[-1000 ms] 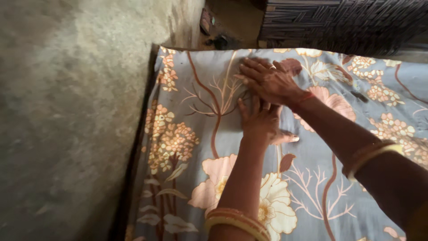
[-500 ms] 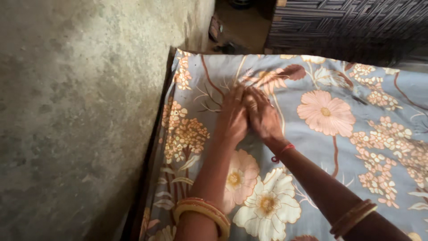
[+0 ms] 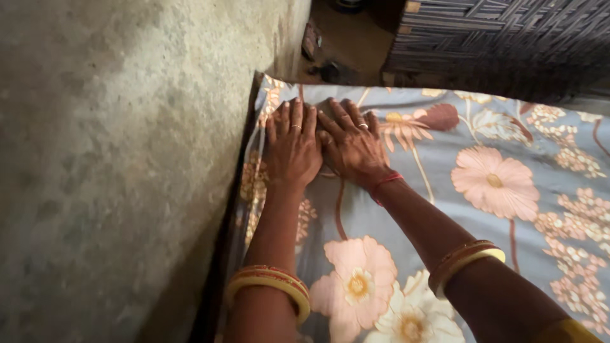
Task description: The person smooths a floral-patterned bed sheet on a bed by hand, repeatedly pressing and tucking the edges along the side of the mattress. The hands move along the length of the bed, flattening wrinkles and aligning the sheet with the bed frame.
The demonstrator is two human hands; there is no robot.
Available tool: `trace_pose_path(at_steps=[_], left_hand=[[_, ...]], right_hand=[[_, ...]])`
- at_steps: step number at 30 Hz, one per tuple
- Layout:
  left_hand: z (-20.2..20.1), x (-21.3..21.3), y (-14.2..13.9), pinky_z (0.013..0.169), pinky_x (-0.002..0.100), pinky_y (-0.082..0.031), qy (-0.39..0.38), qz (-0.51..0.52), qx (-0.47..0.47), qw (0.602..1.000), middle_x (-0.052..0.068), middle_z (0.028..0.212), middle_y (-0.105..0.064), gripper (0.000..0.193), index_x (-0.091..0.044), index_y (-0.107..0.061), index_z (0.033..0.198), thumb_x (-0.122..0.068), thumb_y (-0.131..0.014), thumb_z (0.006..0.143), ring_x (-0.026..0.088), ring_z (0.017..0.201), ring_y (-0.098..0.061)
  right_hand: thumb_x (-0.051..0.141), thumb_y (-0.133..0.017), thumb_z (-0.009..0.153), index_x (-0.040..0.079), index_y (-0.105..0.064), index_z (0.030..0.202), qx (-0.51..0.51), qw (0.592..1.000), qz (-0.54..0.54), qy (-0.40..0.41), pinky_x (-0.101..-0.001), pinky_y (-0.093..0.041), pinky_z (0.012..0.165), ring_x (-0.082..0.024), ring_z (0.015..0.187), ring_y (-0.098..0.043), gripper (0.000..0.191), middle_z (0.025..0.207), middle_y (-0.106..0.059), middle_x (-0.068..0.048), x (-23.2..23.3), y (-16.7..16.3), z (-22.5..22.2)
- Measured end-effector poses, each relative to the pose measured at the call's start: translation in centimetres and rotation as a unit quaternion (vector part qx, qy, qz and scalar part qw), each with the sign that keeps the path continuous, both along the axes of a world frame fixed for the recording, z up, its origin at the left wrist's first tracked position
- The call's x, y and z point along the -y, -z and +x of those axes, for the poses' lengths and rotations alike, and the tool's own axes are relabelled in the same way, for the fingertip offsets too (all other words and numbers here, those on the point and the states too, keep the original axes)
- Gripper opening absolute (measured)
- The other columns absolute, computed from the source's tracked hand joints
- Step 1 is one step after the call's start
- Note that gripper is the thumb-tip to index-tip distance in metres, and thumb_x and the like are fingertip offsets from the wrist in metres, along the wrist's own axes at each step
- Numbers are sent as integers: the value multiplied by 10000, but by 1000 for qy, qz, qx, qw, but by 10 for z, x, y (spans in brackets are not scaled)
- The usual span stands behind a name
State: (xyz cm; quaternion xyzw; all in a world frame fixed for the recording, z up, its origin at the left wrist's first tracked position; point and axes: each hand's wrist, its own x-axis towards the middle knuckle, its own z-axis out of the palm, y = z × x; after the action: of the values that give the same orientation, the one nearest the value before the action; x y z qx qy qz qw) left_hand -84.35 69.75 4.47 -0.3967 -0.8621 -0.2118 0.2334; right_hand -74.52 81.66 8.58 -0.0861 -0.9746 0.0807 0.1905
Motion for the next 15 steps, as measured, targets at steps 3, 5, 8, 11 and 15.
trace_pose_path(at_steps=[3,5,8,11,15], left_hand=[[-18,4,-2,1183,628,-222,9,-19,3,1000,155,1579,-441,554,-130,-549,1472,-350,-561,964,363,1483,-352],[-30,1,-6,1173,624,-240,12,-30,-1,999,140,1577,-444,563,-125,-544,1476,-369,-563,969,375,1476,-354],[-47,-5,-13,1150,612,-275,7,-25,12,1000,168,1586,-416,596,-85,-533,1474,-400,-574,970,422,1462,-352],[-63,-9,-23,1086,615,-302,3,-15,54,998,263,1576,-366,640,-49,-525,1432,-417,-616,915,458,1439,-337],[-40,-9,-35,1195,542,-325,9,-26,-1,1000,246,1598,-384,679,19,-494,1442,-376,-660,915,408,1475,-365]], right_hand=[[432,-459,1015,228,-505,1527,22,999,-21,25,-684,-157,1161,-404,1509,-261,553,1639,-353,-129,-2,-3,-13],[462,-466,1007,231,-505,1522,23,999,-21,39,-684,-157,1169,-398,1517,-256,566,1645,-351,-115,-3,-5,-18],[495,-475,1008,224,-502,1516,26,998,-15,51,-673,-164,1186,-391,1535,-253,577,1655,-351,-96,-4,-6,-20],[510,-483,1004,210,-486,1529,20,998,-16,56,-666,-165,1175,-401,1526,-246,604,1646,-335,-119,-6,-3,-21],[476,-475,1005,197,-466,1570,-13,998,-27,50,-653,-192,1176,-382,1520,-259,630,1645,-333,-147,-16,12,-24]])
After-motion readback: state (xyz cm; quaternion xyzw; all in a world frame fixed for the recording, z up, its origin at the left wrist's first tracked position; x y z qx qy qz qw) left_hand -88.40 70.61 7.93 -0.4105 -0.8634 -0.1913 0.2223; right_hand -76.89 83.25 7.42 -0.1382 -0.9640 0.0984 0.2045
